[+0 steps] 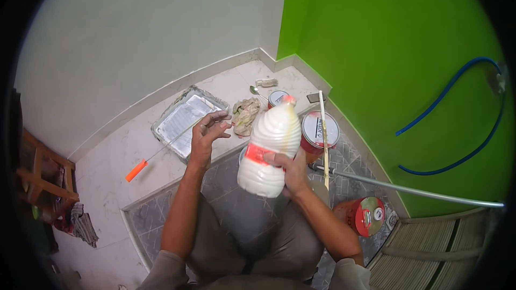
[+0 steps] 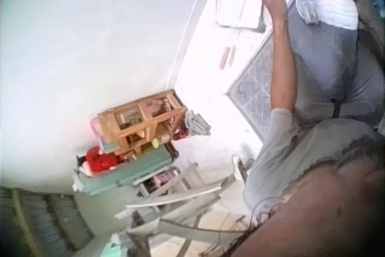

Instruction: The person opens a plastic bottle, shakes it, and pours white liquid into a paint tray. They wipe their hands and the bottle with a rag, then handle a paint roller.

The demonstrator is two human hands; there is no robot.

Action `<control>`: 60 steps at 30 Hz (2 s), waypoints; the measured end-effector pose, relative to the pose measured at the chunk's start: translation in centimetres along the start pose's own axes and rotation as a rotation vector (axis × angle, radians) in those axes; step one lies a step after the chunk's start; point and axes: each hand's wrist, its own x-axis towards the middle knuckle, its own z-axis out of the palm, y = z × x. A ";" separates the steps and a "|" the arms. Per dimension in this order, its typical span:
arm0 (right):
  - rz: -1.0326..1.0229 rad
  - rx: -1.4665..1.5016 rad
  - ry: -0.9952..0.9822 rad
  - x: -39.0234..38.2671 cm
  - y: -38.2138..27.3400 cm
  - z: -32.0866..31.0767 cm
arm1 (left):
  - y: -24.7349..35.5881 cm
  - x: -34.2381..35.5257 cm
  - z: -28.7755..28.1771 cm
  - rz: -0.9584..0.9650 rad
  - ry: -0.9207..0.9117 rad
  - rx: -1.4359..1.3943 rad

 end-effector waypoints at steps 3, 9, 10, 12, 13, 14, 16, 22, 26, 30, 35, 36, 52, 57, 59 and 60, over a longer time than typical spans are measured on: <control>0.167 0.261 0.062 5.2 -2.3 -1.9 | 1.1 -0.2 0.4 -0.041 0.026 -0.002; 0.082 0.053 -0.014 3.1 1.3 -4.9 | 0.1 -0.1 0.5 -0.012 -0.020 0.021; 0.095 0.054 -0.001 3.6 1.0 -4.5 | 0.3 -0.1 0.4 -0.032 -0.007 0.017; 0.170 0.119 0.181 5.3 0.3 -3.1 | 0.4 -0.2 0.4 -0.048 0.021 0.004; 0.147 0.117 0.145 3.2 1.1 -0.8 | 0.4 0.3 -0.5 -0.021 0.039 0.017; -0.014 0.003 0.075 2.0 1.6 0.3 | 0.2 0.2 -0.5 -0.014 0.035 0.025; -0.180 -0.136 -0.024 1.6 1.2 0.1 | 0.1 0.1 -0.3 -0.038 0.009 0.027; 0.036 0.112 0.045 0.7 0.2 1.9 | 0.1 -0.7 -0.7 -0.052 0.041 0.044; 0.163 0.252 -0.029 5.2 -1.7 -1.3 | 0.6 0.2 0.2 -0.044 0.041 -0.011; -0.044 -0.062 0.081 2.2 2.0 0.5 | -0.4 0.0 -0.6 -0.038 0.039 0.029; 0.134 0.177 0.137 6.7 0.5 -1.1 | 0.6 -0.1 -0.1 -0.051 0.054 0.012; 0.185 0.186 0.162 4.0 1.2 0.1 | 0.3 -0.4 -0.4 -0.058 0.051 0.016; 0.024 0.151 0.088 5.2 0.6 -1.0 | 0.3 -0.5 0.2 -0.026 0.074 0.017; 0.137 0.242 0.034 6.0 -1.7 -1.9 | 0.6 -0.2 0.3 -0.055 0.098 0.007; 0.158 0.138 0.182 4.3 0.2 -0.9 | 0.8 0.0 0.1 -0.041 0.105 -0.002; 0.008 -0.014 0.123 2.6 1.2 -0.3 | 0.6 0.1 0.1 -0.031 0.100 0.001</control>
